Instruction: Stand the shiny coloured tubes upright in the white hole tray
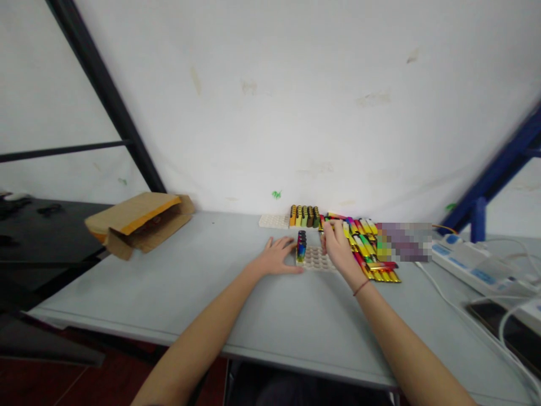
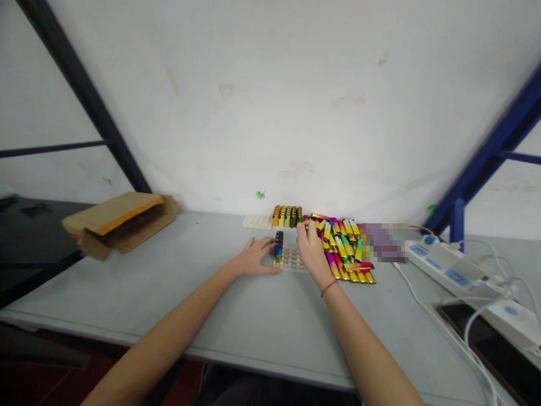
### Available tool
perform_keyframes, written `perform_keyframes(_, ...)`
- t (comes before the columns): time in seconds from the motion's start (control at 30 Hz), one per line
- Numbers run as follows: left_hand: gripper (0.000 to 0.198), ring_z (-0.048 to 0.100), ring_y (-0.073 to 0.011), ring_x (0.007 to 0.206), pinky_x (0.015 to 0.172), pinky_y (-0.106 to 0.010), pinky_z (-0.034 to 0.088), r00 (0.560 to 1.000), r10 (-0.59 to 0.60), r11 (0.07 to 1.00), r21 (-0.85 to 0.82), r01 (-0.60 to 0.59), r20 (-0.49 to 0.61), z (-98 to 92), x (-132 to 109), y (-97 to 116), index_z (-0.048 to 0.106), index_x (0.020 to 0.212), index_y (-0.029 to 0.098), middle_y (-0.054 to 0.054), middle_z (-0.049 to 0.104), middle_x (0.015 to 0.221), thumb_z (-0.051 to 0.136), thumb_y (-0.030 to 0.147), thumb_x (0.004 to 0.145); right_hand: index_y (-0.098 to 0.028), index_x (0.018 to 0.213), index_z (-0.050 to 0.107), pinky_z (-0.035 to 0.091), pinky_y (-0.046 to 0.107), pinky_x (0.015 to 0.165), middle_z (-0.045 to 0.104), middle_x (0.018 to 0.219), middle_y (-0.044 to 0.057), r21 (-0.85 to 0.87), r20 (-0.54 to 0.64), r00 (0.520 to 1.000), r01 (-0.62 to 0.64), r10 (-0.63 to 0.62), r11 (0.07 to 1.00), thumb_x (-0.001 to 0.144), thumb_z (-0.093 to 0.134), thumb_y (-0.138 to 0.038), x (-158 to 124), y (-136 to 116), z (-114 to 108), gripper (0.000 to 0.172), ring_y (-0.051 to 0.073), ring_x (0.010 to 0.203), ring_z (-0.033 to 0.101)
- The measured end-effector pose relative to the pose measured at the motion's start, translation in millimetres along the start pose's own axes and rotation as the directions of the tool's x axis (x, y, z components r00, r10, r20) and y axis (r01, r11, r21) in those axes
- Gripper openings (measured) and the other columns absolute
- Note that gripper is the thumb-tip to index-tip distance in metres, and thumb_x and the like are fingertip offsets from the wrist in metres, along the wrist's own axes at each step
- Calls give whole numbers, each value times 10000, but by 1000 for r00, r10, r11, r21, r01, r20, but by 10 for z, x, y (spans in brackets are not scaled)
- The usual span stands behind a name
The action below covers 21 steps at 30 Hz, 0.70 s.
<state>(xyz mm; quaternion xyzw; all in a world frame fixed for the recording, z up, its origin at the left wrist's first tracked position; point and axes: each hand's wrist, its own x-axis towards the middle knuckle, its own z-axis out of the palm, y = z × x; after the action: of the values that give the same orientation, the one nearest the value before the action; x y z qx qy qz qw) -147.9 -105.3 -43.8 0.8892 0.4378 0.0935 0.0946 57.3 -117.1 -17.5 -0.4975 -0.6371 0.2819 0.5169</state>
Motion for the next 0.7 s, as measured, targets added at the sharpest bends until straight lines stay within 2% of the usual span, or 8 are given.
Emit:
perform_keyframes(0.07, 834, 279, -348, 1376, 1095, -652, 83, 1000, -1, 1000, -8, 1, -1, -5, -3, 2, 347, 1417, 262, -121, 332, 1490, 574, 714, 753, -214, 913, 536, 459, 286, 601, 548, 670, 1, -30, 24, 998, 53, -53, 998, 922, 352, -528, -28, -120, -10, 364, 160, 612, 539)
perform_keyframes(0.17, 831, 276, -348, 1377, 1090, -661, 79, 1000, 4, 1000, -15, -4, 0, -1, -2, -5, 338, 1422, 265, -115, 334, 1489, 558, 718, 761, -187, 904, 620, 480, 306, 740, 645, 866, 57, -40, 165, 973, 172, -163, 984, 880, 490, -479, -55, -243, -53, 321, 184, 802, 597)
perform_keyframes(0.33, 862, 269, -342, 1381, 1089, -658, 76, 1000, 7, 1000, -5, -7, 8, 22, 14, -17, 320, 1434, 253, -136, 325, 1492, 559, 725, 753, -183, 995, 690, 508, 321, 769, 699, 998, 81, 5, 418, 889, 200, -184, 980, 873, 538, -414, -90, -303, -103, 303, 206, 878, 644)
perform_keyframes(0.4, 866, 268, -342, 1382, 1087, -658, 77, 1000, 8, 1000, -1, -8, 13, 24, 19, -17, 320, 1434, 244, -144, 325, 1490, 563, 720, 753, -181, 995, 701, 513, 323, 770, 710, 993, 84, -43, 449, 875, 226, -183, 973, 865, 553, -382, -103, -312, -105, 281, 213, 885, 654)
perform_keyframes(0.53, 863, 270, -343, 1381, 1091, -652, 73, 1000, 7, 1000, -9, -7, 13, 19, 19, -19, 327, 1431, 246, -142, 330, 1487, 544, 736, 754, -180, 973, 706, 513, 322, 744, 723, 929, 80, -161, 452, 874, 274, -176, 948, 859, 556, -350, -107, -323, -121, 253, 210, 821, 666)
perform_keyframes(0.7, 851, 269, -337, 1382, 1089, -654, 68, 1000, 5, 1000, -8, -5, 13, 21, 16, -26, 329, 1426, 259, -137, 323, 1491, 551, 732, 755, -186, 986, 696, 499, 317, 743, 713, 991, 87, -255, 485, 849, 366, -209, 895, 871, 530, -314, -109, -335, -152, 239, 203, 841, 659)
